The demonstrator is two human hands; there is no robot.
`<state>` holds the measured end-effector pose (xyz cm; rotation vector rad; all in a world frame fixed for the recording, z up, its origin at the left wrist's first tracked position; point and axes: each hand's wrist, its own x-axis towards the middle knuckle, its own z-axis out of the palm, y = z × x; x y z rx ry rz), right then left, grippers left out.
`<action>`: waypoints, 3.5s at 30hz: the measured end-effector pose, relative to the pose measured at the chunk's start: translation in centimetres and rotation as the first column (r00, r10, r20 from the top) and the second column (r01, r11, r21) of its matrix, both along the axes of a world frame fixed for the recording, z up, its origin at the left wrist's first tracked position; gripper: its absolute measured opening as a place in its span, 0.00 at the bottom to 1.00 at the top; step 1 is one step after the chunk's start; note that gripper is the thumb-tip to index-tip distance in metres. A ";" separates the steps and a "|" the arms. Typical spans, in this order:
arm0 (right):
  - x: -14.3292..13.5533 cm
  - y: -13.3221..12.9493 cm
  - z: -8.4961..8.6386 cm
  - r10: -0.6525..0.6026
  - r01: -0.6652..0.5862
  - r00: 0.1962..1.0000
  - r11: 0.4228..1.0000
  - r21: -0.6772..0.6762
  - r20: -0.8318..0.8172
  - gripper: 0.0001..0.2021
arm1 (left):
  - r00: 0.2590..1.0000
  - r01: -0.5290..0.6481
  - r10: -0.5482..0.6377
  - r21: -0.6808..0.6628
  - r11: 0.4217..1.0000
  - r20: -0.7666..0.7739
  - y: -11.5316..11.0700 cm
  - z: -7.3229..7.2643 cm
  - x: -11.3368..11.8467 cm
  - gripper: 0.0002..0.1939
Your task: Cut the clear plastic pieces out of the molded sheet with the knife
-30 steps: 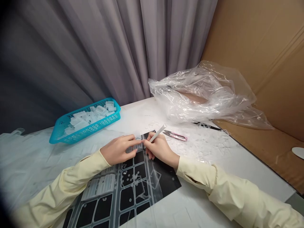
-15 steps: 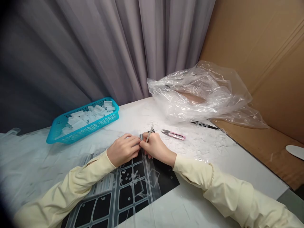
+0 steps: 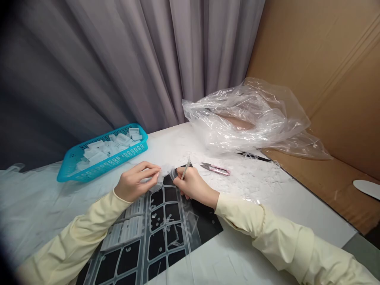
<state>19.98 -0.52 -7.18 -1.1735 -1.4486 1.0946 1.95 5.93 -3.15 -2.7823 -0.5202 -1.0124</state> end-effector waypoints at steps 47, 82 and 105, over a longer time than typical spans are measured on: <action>-1.0 -2.3 1.4 -0.354 -0.460 0.332 0.748 0.478 0.874 0.03 | 0.875 -0.221 0.023 -0.358 0.907 -0.483 0.1 -2.4 -1.2 0.33; -2.4 -0.6 3.5 -0.007 -0.005 0.998 0.974 -0.225 -0.055 0.17 | 0.918 -0.386 0.364 -0.134 0.913 -0.160 -0.7 -2.7 -1.8 0.20; -3.1 0.7 0.0 -0.076 0.068 0.993 0.993 -0.099 -0.086 0.12 | 0.844 -0.351 0.293 -0.050 0.935 -0.449 -1.0 -2.3 -1.0 0.19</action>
